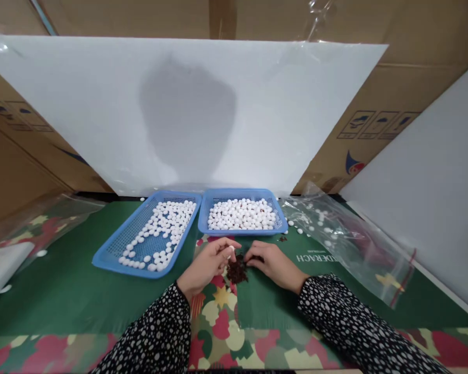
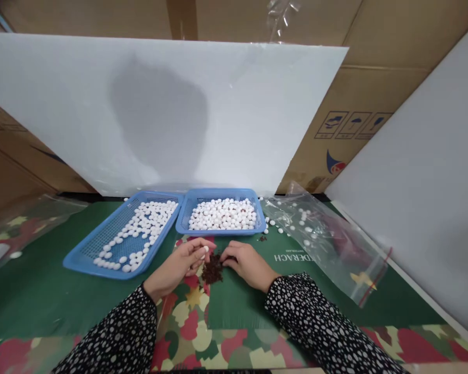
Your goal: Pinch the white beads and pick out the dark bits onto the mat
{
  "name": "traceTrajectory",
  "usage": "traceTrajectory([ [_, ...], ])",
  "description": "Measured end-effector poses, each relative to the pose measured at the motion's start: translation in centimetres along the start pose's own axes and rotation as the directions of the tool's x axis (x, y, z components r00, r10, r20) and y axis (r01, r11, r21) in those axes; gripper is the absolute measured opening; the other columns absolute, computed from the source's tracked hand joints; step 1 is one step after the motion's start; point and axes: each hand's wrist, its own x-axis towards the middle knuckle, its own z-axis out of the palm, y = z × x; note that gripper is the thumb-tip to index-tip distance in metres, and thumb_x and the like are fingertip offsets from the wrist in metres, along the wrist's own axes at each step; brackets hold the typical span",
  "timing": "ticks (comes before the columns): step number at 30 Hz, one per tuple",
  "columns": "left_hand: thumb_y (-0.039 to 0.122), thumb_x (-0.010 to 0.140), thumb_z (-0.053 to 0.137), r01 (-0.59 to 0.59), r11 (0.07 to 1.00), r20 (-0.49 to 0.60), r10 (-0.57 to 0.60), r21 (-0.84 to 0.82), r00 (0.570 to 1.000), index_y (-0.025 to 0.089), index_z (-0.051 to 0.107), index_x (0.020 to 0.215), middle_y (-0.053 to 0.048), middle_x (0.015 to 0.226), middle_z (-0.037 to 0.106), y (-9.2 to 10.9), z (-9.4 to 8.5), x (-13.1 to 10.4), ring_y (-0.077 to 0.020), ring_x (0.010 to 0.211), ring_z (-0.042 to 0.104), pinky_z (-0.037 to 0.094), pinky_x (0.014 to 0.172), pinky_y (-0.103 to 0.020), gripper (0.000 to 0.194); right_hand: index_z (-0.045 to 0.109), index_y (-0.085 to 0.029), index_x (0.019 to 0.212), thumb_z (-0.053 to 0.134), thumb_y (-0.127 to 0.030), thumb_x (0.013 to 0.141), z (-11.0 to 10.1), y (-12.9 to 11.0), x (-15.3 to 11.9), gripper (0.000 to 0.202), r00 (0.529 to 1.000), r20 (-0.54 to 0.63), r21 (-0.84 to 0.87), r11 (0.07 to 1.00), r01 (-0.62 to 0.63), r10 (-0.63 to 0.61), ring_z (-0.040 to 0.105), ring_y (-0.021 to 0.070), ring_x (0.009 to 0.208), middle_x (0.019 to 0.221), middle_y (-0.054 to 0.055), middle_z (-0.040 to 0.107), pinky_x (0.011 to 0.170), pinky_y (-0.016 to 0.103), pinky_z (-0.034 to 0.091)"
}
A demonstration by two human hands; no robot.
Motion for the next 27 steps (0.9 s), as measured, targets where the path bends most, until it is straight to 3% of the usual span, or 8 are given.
traceTrajectory([
  [4,0.044,0.085,0.064,-0.011,1.0,-0.022,0.011,-0.012,1.0,0.017,0.055,0.106,-0.002,0.083,0.06,-0.3,-0.2,0.4,-0.007,0.055,0.035,0.016,0.044,-0.021,0.035,0.071,-0.021,0.087,0.064,-0.011,0.089,0.4,0.4,0.6,0.013,0.999,0.019,-0.027,0.999,0.037,-0.037,0.061,0.0168,0.083,0.087,0.002,0.062,0.074,0.026,0.047],
  [8,0.04,0.083,0.069,-0.019,0.999,-0.032,0.018,-0.046,0.999,0.017,0.052,0.095,-0.005,0.085,0.065,-0.6,-0.4,0.6,-0.0068,0.056,0.04,0.018,0.043,-0.019,0.031,0.07,-0.02,0.084,0.062,-0.011,0.089,0.0,0.1,0.6,0.013,1.0,-0.002,0.019,1.0,0.023,-0.023,0.061,0.0163,0.08,0.085,0.002,0.063,0.073,0.026,0.046],
  [12,0.041,0.079,0.072,-0.035,0.997,-0.064,0.031,-0.072,0.997,0.015,0.055,0.09,-0.005,0.082,0.065,-0.6,-0.1,0.7,-0.0063,0.055,0.04,0.02,0.043,-0.019,0.033,0.069,-0.019,0.085,0.064,-0.019,0.089,-0.6,-0.7,0.8,0.006,0.979,-0.147,0.302,0.949,-0.095,0.144,0.061,0.0165,0.073,0.08,0.001,0.068,0.069,0.027,0.046],
  [16,0.04,0.077,0.075,-0.051,0.99,-0.06,0.043,-0.133,0.997,0.014,0.059,0.088,-0.003,0.076,0.061,-0.4,0.4,0.7,-0.0058,0.054,0.039,0.021,0.044,-0.019,0.033,0.067,-0.018,0.085,0.065,-0.027,0.088,-0.2,-1.8,1.3,0.01,0.968,-0.198,0.568,0.823,-0.012,0.151,0.063,0.0174,0.079,0.089,0.004,0.068,0.074,0.031,0.05],
  [27,0.04,0.079,0.073,-0.119,0.988,-0.074,0.112,-0.101,0.991,0.016,0.053,0.078,0.001,0.071,0.058,-0.6,0.5,0.6,-0.006,0.052,0.037,0.023,0.047,-0.02,0.03,0.068,-0.018,0.082,0.068,-0.032,0.087,0.3,-2.2,1.5,0.015,0.972,-0.202,0.596,0.803,0.025,0.12,0.064,0.0182,0.086,0.092,0.005,0.068,0.083,0.033,0.05],
])
